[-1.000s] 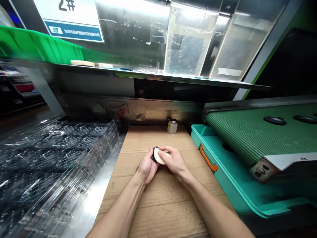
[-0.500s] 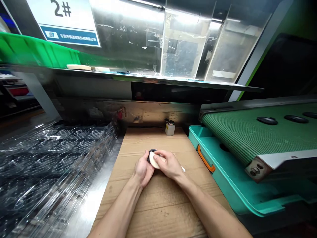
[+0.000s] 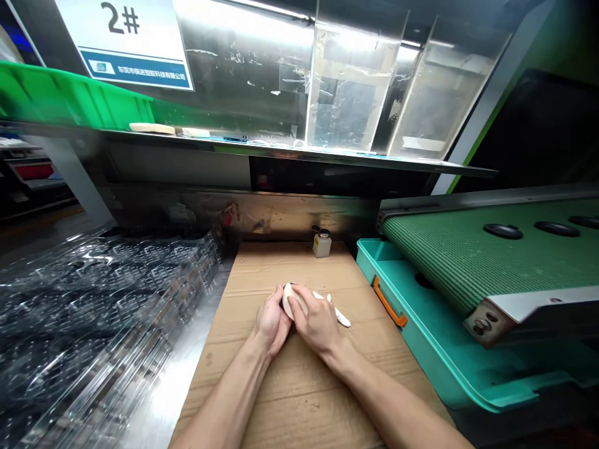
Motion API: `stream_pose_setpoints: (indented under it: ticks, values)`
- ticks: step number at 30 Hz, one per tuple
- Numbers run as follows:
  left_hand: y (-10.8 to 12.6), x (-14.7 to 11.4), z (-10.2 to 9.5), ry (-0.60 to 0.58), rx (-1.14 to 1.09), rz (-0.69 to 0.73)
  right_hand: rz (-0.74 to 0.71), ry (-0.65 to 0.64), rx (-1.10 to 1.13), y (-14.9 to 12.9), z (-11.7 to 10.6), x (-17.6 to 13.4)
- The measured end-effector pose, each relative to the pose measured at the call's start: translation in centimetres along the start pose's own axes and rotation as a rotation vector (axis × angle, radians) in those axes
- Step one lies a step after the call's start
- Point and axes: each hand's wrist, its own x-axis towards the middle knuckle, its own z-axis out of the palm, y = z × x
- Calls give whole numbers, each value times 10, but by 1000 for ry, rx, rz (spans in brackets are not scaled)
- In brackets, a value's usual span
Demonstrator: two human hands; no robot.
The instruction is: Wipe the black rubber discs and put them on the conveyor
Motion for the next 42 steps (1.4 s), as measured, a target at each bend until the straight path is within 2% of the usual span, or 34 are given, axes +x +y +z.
stream_pose_setpoints:
  ticks: [4,7,9,11,13,16,20,22,25,27,30,35,39,40,42]
  values:
    - [-2,-1,1,-3,29,13,112,29,-34,-5,2,-1]
    - [-2,0,0,14,24,23,58,17,11,-10,4,-2]
    - [-1,1,-1,-2,5,23,78,19,47,-8,3,-1]
    - [3,3,-2,-38,-19,16,146,56,136,-3,0,3]
    - [6,4,-2,-53,-38,22,152,64,320,5,-3,6]
    - [7,3,-2,-55,-26,35,125,-59,608,11,-3,6]
    - [3,0,-1,-98,42,53,240,-240,887,7,-3,2]
    - [3,-1,-1,-82,66,31,258,-345,948,6,-5,1]
    - [4,-1,-2,-35,83,5,255,-501,887,10,-12,2]
    - [3,-1,-2,-43,92,23,271,-459,850,14,-17,4]
    - [0,-1,0,-50,107,56,272,-305,864,17,-20,7]
    - [0,-2,2,-33,115,38,214,-419,755,18,-22,8]
    - [-2,-3,2,-16,171,30,138,-242,675,22,-20,8]
    - [-3,-3,2,-17,180,26,126,-247,691,23,-19,8]
    - [-3,-4,2,-34,192,19,136,-366,726,25,-20,7]
